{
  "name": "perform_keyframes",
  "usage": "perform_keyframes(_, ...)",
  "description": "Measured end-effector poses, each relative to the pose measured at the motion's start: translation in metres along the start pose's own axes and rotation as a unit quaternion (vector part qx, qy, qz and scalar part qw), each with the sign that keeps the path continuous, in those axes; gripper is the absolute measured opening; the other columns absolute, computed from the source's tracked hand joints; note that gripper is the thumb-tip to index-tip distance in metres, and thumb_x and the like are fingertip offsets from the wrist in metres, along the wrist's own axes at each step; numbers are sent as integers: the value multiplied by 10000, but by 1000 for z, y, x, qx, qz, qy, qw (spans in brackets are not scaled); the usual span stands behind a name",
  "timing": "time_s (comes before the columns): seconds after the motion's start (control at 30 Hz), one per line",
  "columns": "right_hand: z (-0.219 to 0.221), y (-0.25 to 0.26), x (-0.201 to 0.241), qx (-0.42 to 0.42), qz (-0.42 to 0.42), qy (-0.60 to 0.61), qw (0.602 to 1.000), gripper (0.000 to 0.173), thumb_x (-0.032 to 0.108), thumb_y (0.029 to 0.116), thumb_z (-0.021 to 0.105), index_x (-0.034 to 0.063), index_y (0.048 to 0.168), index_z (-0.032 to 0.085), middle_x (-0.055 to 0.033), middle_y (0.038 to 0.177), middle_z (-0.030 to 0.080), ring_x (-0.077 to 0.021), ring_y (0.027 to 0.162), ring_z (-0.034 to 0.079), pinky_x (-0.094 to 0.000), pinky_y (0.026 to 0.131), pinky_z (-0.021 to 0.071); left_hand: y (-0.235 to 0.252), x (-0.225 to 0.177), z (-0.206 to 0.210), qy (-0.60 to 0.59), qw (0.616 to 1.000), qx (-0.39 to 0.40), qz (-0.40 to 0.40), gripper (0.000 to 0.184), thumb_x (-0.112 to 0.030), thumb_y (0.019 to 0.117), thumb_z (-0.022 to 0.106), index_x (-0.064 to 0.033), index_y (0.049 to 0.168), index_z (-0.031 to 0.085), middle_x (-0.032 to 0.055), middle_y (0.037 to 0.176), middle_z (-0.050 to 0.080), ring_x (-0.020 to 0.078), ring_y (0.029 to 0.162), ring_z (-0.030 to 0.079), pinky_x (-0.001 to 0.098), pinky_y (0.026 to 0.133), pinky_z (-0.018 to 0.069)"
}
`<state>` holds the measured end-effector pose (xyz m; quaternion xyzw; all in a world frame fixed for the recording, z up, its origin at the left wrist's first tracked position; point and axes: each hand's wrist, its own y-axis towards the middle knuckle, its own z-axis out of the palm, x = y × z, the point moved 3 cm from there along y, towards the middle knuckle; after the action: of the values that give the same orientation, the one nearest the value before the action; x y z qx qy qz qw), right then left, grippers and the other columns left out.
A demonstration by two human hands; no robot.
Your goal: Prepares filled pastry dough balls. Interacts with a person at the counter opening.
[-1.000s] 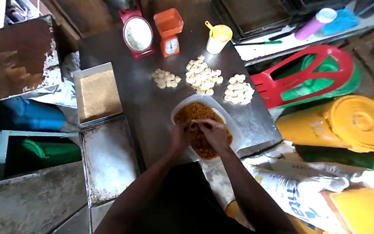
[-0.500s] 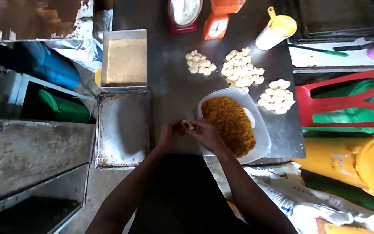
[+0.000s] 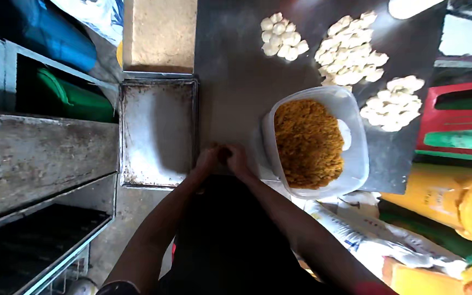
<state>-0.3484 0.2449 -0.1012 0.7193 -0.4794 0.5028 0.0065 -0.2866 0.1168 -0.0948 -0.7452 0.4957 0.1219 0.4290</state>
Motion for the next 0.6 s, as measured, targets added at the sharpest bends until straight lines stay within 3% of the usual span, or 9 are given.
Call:
perform_keyframes(0.07,-3,4,-6,5,-16,4,1000,232,124,974,667,64,1190,727,-152,1228,677,-261,1148,657,-439,1014,548,-2,7,4,-16,1000,1,2,315,-199,997,636,-93,1290,678,138,1343,611,286,1109,674,484,961,574)
perform_keyframes(0.13,-13,-3,-10,21,-4,19,1000,342,265,973,714,124,1284,709,-128,1240,672,-226,1100,671,-413,965,577,-20,6,4,-64,998,2,-11,489,-244,1019,611,-109,1478,513,165,1455,530,285,1148,665,478,973,575)
perform_keyframes(0.17,-18,-5,-11,23,-2,29,999,392,283,964,728,148,1330,692,-129,1233,668,-222,1056,677,-402,922,590,-25,5,3,-83,996,-12,-18,504,-224,1005,625,-102,1480,508,177,1473,511,289,1153,663,469,975,576)
perform_keyframes(0.23,-19,-9,-14,23,-4,31,999,376,238,968,720,158,1335,695,-132,1213,672,-218,1035,680,-389,912,591,-29,5,2,-108,992,-47,-34,393,-175,985,655,-66,1362,623,191,1427,540,293,1135,663,446,972,574)
perform_keyframes(0.33,-4,-8,-23,-4,-56,1,998,273,116,974,669,163,1227,759,-95,1174,706,-208,1078,678,-408,953,576,-20,2,7,-94,992,-74,-45,227,-153,1003,638,-60,1189,729,159,1276,633,270,1102,666,433,970,570)
perform_keyframes(0.43,-1,4,-22,2,-67,-45,997,177,86,961,666,86,1099,775,-115,1119,706,-246,1037,685,-451,932,579,-11,0,9,-86,992,-69,-61,201,-108,995,632,-60,1162,732,153,1287,636,283,1105,671,450,978,566)
perform_keyframes(0.5,-7,14,-7,34,-54,-109,992,148,129,958,684,87,1068,773,-126,1114,699,-279,1023,683,-500,901,576,-10,1,10,-86,992,-68,-64,200,-107,995,637,-54,1169,719,165,1290,632,306,1091,678,476,967,571)
perform_keyframes(0.57,-11,19,16,55,-38,-175,982,164,167,946,711,81,1079,751,-148,1184,663,-320,1056,665,-535,894,573,-10,3,8,-100,991,-63,-69,210,-132,993,643,-39,1165,718,170,1264,644,310,1101,673,480,983,560)
perform_keyframes(0.6,-11,19,26,64,-29,-196,978,214,176,954,698,76,1140,729,-166,1259,632,-338,1097,655,-538,920,567,-11,4,2,-113,990,-48,-74,228,-157,995,638,-18,1160,713,174,1245,659,308,1120,666,475,1009,542)
